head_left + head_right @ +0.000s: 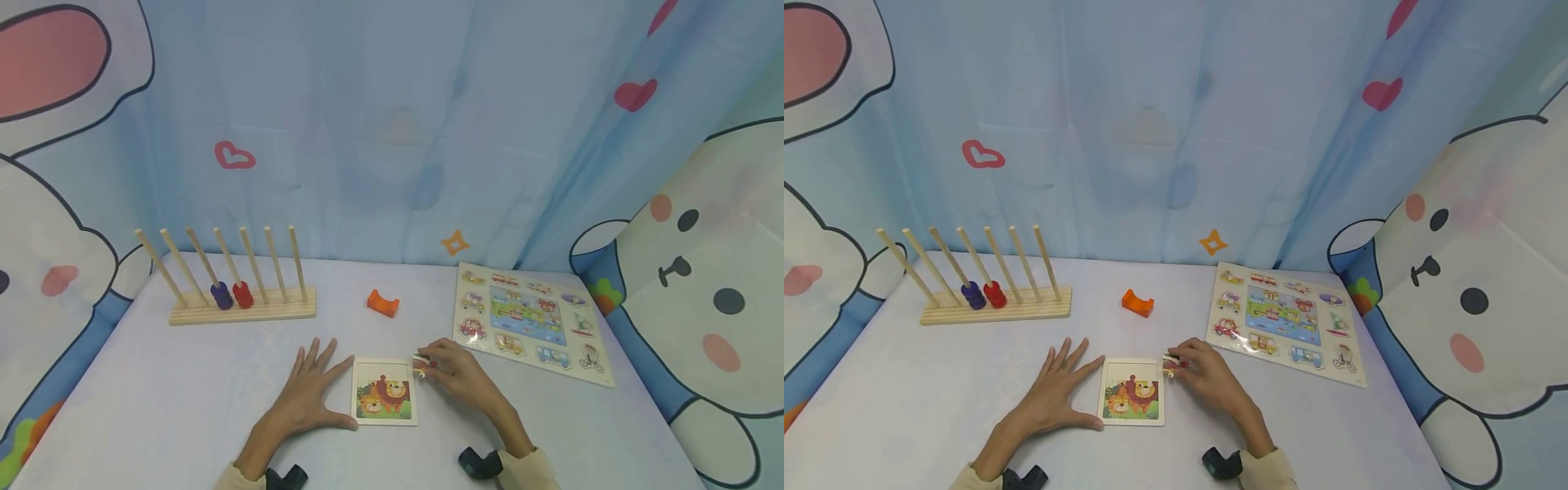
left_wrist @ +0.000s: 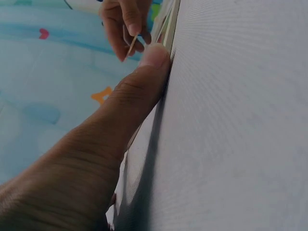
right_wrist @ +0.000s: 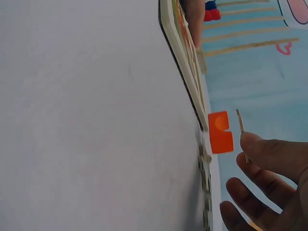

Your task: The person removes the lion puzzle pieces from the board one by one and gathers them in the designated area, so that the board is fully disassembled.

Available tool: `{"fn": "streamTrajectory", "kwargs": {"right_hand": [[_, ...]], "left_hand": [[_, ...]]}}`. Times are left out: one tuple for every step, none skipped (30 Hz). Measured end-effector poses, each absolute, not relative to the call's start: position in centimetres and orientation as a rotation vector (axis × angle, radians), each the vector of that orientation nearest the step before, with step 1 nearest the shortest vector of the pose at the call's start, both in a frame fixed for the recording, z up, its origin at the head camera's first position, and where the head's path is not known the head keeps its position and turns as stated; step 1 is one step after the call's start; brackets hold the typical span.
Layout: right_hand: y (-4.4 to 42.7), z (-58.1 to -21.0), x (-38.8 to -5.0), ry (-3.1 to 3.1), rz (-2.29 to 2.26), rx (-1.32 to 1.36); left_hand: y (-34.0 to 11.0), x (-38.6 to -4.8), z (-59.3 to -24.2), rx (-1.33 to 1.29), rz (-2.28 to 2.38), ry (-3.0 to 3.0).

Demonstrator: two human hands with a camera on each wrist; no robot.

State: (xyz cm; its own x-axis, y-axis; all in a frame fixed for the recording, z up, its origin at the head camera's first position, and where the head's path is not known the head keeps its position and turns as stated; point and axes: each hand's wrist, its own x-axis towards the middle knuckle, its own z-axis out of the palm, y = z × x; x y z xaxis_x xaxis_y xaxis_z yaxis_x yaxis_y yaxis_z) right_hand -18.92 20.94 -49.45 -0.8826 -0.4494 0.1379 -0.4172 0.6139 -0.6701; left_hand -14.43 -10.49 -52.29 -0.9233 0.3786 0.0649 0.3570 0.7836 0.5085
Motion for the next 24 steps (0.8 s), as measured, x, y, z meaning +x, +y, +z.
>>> {"fn": "streamTrajectory", "kwargs": {"right_hand": [[21.5,-49.4,-18.9,2.783,-1.15,-0.729],[22.0,-49.3,-18.8,2.78,-1.169,-0.714],[22.6,-49.3,-18.8,2.787,-1.177,-0.7],[23.1,-49.2,-18.8,2.8,-1.184,-0.692],[23.6,-49.2,-18.7,2.816,-1.182,-0.677],[24.1,-49.1,-18.6,2.83,-1.181,-0.675],[24.6,-48.9,-18.6,2.849,-1.172,-0.667],[25.2,-48.9,-18.5,2.859,-1.169,-0.658],[25.7,-48.8,-18.5,2.87,-1.161,-0.647],[26.2,-48.7,-18.4,2.877,-1.16,-0.637],[26.7,-48.6,-18.4,2.883,-1.154,-0.627],[27.2,-48.6,-18.3,2.886,-1.151,-0.625],[27.6,-48.6,-18.3,2.892,-1.143,-0.611],[28.0,-48.7,-18.2,2.896,-1.135,-0.596],[28.4,-48.8,-18.2,2.908,-1.117,-0.581],[28.8,-48.8,-18.1,2.917,-1.099,-0.566],[29.1,-48.9,-18.0,2.925,-1.079,-0.549],[29.4,-49.0,-17.9,2.926,-1.063,-0.529],[29.6,-49.0,-17.8,2.928,-1.046,-0.514],[29.8,-49.1,-17.8,2.925,-1.034,-0.498],[30.0,-49.2,-17.7,2.918,-1.03,-0.485],[30.1,-49.2,-17.7,2.911,-1.025,-0.475],[30.3,-49.3,-17.7,2.902,-1.024,-0.462],[30.3,-49.4,-17.7,2.897,-1.014,-0.454]], "left_hand": [[-10.5,-14.4,-52.3,0.604,0.822,2.927],[-10.5,-14.4,-52.2,0.605,0.823,2.926],[-10.5,-14.4,-52.2,0.607,0.824,2.926],[-10.5,-14.3,-52.2,0.608,0.824,2.925],[-10.5,-14.3,-52.2,0.611,0.823,2.925],[-10.5,-14.3,-52.1,0.612,0.824,2.924],[-10.5,-14.3,-52.1,0.611,0.824,2.925],[-10.5,-14.3,-52.1,0.611,0.823,2.925],[-10.5,-14.3,-52.1,0.61,0.819,2.927],[-10.5,-14.3,-52.1,0.608,0.818,2.926],[-10.5,-14.3,-52.1,0.607,0.819,2.925],[-10.4,-14.3,-52.1,0.606,0.822,2.923],[-10.4,-14.3,-52.1,0.606,0.825,2.923],[-10.4,-14.3,-52.1,0.607,0.83,2.921],[-10.4,-14.3,-52.1,0.608,0.836,2.919],[-10.5,-14.3,-52.1,0.608,0.841,2.914],[-10.5,-14.3,-52.1,0.606,0.845,2.911],[-10.5,-14.3,-52.1,0.605,0.848,2.908],[-10.5,-14.3,-52.1,0.601,0.849,2.905],[-10.5,-14.3,-52.1,0.597,0.847,2.903],[-10.5,-14.3,-52.1,0.595,0.847,2.903],[-10.5,-14.4,-52.1,0.592,0.846,2.902],[-10.5,-14.4,-52.1,0.59,0.847,2.903],[-10.5,-14.4,-52.1,0.589,0.845,2.905]]}}
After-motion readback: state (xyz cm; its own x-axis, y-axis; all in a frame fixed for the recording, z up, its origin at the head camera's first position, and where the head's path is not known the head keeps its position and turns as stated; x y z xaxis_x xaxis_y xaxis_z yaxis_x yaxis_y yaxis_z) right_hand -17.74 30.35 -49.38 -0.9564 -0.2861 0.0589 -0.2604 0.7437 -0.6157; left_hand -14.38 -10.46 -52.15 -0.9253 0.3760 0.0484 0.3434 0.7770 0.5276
